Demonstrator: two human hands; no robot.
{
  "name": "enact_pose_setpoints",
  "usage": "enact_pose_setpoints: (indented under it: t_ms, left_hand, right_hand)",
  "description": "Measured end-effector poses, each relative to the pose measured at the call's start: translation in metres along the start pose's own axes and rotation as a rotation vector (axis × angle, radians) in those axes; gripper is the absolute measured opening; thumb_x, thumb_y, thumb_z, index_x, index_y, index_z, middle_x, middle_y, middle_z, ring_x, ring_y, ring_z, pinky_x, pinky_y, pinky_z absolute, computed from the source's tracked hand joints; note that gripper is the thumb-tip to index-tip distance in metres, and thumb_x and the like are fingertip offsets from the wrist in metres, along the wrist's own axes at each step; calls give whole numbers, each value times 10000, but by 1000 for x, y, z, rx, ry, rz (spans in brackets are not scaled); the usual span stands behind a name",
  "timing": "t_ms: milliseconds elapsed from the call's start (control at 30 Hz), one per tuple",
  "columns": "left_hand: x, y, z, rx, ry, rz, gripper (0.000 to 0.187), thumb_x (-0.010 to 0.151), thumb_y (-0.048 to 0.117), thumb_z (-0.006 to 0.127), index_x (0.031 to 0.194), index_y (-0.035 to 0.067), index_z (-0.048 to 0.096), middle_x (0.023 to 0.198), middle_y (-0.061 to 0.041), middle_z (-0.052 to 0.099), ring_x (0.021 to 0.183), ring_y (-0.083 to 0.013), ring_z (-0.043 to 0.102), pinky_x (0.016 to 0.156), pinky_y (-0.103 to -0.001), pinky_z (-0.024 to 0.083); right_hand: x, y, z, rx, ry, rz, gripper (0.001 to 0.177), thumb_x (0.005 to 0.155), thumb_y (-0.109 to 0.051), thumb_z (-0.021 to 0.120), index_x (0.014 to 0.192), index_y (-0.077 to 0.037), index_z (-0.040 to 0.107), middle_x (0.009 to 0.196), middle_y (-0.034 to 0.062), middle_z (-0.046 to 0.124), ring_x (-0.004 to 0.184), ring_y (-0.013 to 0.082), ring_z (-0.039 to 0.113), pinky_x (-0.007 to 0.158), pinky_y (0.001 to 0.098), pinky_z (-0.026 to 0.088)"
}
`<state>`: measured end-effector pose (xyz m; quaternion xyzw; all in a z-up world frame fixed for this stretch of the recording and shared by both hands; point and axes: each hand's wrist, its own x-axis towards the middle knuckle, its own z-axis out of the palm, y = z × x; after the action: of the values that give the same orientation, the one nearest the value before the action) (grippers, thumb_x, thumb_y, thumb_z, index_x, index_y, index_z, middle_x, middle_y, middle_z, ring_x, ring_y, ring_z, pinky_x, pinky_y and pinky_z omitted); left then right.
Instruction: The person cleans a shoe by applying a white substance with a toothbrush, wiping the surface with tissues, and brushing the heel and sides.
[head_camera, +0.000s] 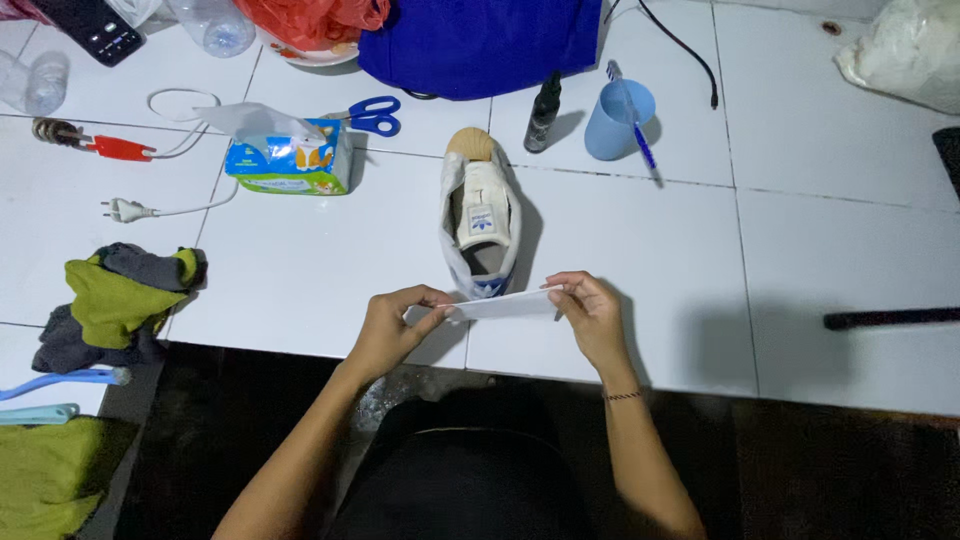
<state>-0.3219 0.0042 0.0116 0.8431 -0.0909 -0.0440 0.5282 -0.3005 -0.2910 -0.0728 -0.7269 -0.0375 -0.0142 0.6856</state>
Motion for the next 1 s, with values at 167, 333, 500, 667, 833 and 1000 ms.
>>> enact_pose_setpoints:
  t_ms: [167,333,500,667,833,1000]
  left_hand:
    - [7,9,4,4,54,-36,100,860,130,774,953,96,791,805,-121,793,871,-309,762,860,-439,555]
    - [18,7,3,1,64,-48,98,881,134,759,963,86,781,863,-141,793,884,-333,754,871,-463,549]
    - [25,1,3,48,87,-44,100,866,126,769,957,86,783,915,-131,794,916,-341,752,868,-458,557]
    - [28,7,3,105,121,-12,97,853,152,784,937,103,780,991,-117,772,866,-306,731,806,-418,567]
    - [31,-11,9,44,124,-32,88,861,118,775,931,63,769,988,-166,730,752,-285,711,696,-393,574]
    - [32,1,12,-61,137,-100,100,879,100,754,930,15,766,1033,-196,712,773,-335,752,699,-413,619]
  right_hand:
    - [20,-21,1,-5,-46,-29,152,899,-61,714,1049,-49,733,862,61,744,782,83,578,745,246,487]
    - [41,4,5,40,-63,-48,119,907,-39,709,1022,-31,741,744,23,673,724,77,543,710,241,474]
    - [54,20,20,72,-90,-46,185,893,-9,700,1074,-37,718,925,81,753,879,122,653,812,269,518]
    - [60,-2,24,-38,-59,-107,122,885,-14,706,988,-72,735,966,69,739,899,122,651,812,270,522]
    - [61,5,30,-123,-29,-156,97,902,35,668,942,-41,712,1048,107,622,871,196,653,701,323,580]
    - [54,-6,43,-39,70,-108,108,937,61,614,962,-7,695,1098,98,523,904,179,608,666,309,644]
